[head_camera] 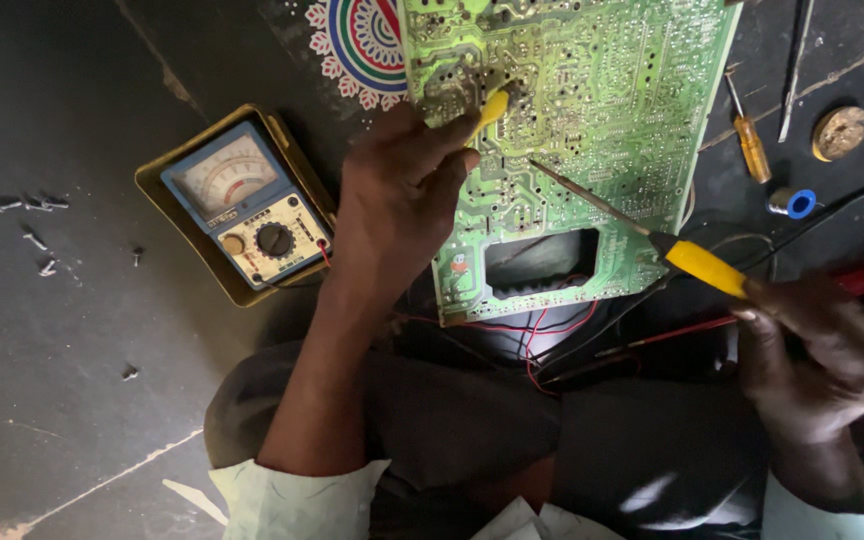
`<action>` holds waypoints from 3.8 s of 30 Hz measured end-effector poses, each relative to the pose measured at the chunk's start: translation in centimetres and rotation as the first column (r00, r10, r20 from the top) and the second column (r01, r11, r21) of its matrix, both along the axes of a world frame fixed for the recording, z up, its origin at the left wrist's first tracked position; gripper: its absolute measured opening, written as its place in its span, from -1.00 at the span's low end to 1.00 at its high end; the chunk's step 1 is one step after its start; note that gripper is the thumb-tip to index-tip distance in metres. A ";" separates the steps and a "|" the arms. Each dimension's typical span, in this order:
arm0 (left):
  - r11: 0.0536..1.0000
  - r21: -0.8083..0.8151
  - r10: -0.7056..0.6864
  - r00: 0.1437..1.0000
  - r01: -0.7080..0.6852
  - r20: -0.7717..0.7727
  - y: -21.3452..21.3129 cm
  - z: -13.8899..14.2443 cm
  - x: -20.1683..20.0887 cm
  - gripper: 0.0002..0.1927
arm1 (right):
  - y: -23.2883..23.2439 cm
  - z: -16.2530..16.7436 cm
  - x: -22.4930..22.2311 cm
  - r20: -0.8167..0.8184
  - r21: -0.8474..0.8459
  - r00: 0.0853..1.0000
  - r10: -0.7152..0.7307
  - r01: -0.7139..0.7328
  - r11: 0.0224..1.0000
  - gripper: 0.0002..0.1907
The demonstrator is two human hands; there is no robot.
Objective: The person sits on the floor and uses a soldering iron to work on a green circuit board, occasionally using a screwdriver to adjust components. A multimeter is visible nearby, and the person manipulates the board and tools throughout the clip.
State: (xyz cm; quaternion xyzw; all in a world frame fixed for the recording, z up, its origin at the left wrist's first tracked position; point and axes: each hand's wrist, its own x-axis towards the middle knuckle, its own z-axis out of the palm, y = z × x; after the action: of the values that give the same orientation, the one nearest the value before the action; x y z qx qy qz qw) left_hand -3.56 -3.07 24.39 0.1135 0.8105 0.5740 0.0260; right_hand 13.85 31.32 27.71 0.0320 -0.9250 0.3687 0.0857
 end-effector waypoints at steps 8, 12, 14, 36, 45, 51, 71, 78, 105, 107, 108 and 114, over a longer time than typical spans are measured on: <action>0.992 -0.080 -0.100 0.994 0.096 -0.045 0.0 0.2 0.3 -0.67 | -0.5 -0.4 -0.3 0.123 -0.195 0.978 -0.166 0.188 0.963 -0.86; 0.985 -0.115 -0.138 0.989 0.132 -0.044 0.2 0.4 0.5 -0.65 | -1.2 0.1 -0.2 0.230 -0.316 0.936 -0.268 0.332 0.889 -0.78; 0.984 -0.118 -0.141 0.990 0.136 -0.031 0.3 0.4 0.6 -0.65 | -1.3 0.3 -0.4 0.242 -0.320 0.936 -0.255 0.325 0.890 -0.79; 0.911 -0.367 -0.237 0.967 0.186 -0.098 1.4 -0.3 2.2 -0.68 | -1.1 0.3 0.2 0.243 -0.225 0.920 -0.306 0.361 0.905 -0.88; 0.922 -0.347 -0.184 0.983 0.173 -0.001 0.5 -0.4 1.9 -0.88 | -0.6 -0.4 1.0 0.071 -0.482 0.884 -0.463 0.436 0.760 -0.91; 0.878 -0.436 -0.240 0.970 0.196 -0.048 1.0 -0.1 1.9 -0.65 | -0.2 -1.1 2.1 0.092 -0.521 0.903 -0.419 0.403 0.753 -0.95; 0.995 0.066 -0.080 0.993 0.074 0.085 -1.1 -0.6 -0.1 -0.67 | 0.1 -1.0 1.4 0.083 -0.165 0.977 -0.196 0.208 0.964 -0.90; 0.991 0.104 -0.095 0.991 0.085 0.092 -1.0 -0.7 -0.1 -0.68 | -0.7 -0.5 0.9 0.127 -0.179 0.964 -0.234 0.254 0.950 -0.90; 0.974 -0.140 -0.180 0.983 0.177 -0.016 0.9 -0.4 1.0 -0.70 | -1.7 1.7 -1.6 0.045 0.069 0.997 -0.070 0.066 0.995 -0.88; 0.961 -0.194 -0.198 0.980 0.199 0.023 1.0 -0.3 1.0 -0.71 | -1.7 1.8 -1.6 -0.004 0.046 1.000 0.014 -0.014 0.999 -0.88; 0.952 -0.222 -0.206 0.978 0.210 0.042 1.1 -0.3 1.0 -0.71 | -1.6 1.7 -1.6 -0.017 0.045 0.999 0.028 -0.027 0.999 -0.89; 0.918 -0.335 -0.244 0.968 0.212 -0.056 1.4 -0.3 1.6 -0.71 | -0.4 0.6 -0.3 -0.018 0.112 1.000 0.017 -0.015 0.994 -0.85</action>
State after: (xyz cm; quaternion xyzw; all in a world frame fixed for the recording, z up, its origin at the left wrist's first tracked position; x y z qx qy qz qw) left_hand -1.97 -1.66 24.09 0.2288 0.8759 0.4187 0.0718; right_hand 13.52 30.91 28.28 0.0479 -0.9431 0.3166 0.0895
